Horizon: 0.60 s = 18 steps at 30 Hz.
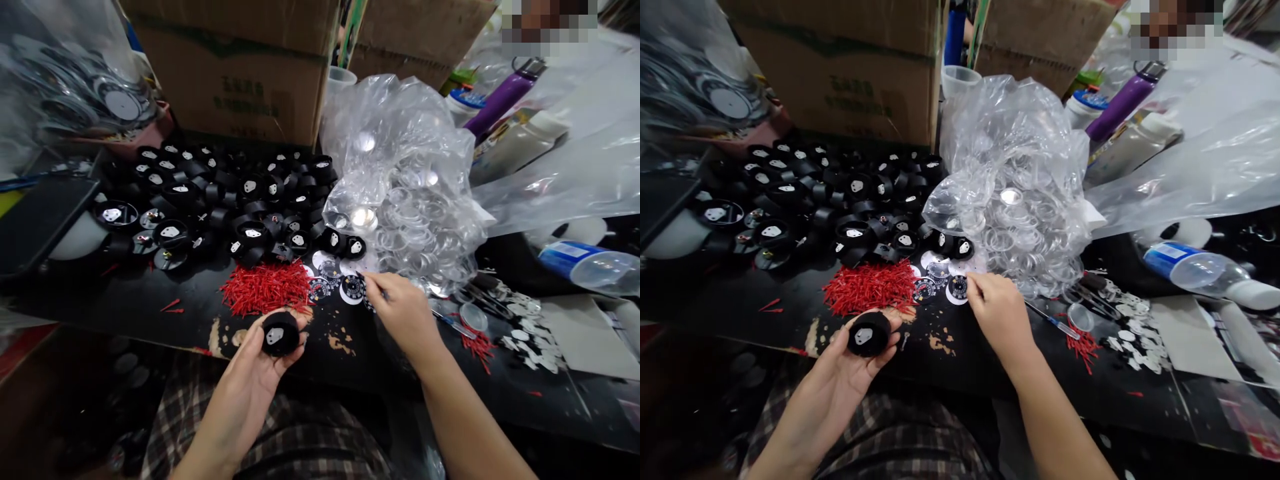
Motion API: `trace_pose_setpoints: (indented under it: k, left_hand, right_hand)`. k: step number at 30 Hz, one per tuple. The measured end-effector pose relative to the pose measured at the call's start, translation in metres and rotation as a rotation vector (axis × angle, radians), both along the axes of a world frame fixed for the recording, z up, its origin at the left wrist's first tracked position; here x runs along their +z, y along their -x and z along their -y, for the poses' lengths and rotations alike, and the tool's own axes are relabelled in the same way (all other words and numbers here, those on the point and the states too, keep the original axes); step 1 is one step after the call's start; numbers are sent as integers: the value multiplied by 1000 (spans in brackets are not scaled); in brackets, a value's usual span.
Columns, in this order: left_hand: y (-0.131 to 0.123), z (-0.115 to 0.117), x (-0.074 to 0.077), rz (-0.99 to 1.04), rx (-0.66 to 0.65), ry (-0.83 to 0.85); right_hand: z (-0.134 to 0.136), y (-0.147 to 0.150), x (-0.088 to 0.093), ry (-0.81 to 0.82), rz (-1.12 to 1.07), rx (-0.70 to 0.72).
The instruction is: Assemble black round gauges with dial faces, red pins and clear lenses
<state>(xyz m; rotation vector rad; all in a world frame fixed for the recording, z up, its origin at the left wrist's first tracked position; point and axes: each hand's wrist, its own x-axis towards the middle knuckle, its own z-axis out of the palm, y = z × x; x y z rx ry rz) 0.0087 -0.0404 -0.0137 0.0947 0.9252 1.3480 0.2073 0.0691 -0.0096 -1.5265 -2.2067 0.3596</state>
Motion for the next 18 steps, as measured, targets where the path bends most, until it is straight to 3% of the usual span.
trace_pose_setpoints:
  k: [2, 4, 6, 8, 11, 18]
  left_hand:
    - [-4, -1, 1, 66, -17, -8]
    - [-7, -3, 1, 113, -22, -10]
    - [-7, -6, 1, 102, 39, -5]
    - [-5, -7, 2, 41, 131, -1]
    - [-2, -6, 3, -35, 167, 10]
    - [-12, 3, -2, -105, 11, -7]
  right_hand:
    - [9, 9, 5, 84, -171, -35]
    - [20, 24, 7, 308, -406, -45]
    - [31, 40, 9, 537, -602, -23]
    - [38, 50, 10, 637, -689, 7]
    - [42, 57, 13, 573, -645, 18]
    - [47, 72, 22, 337, -548, 77]
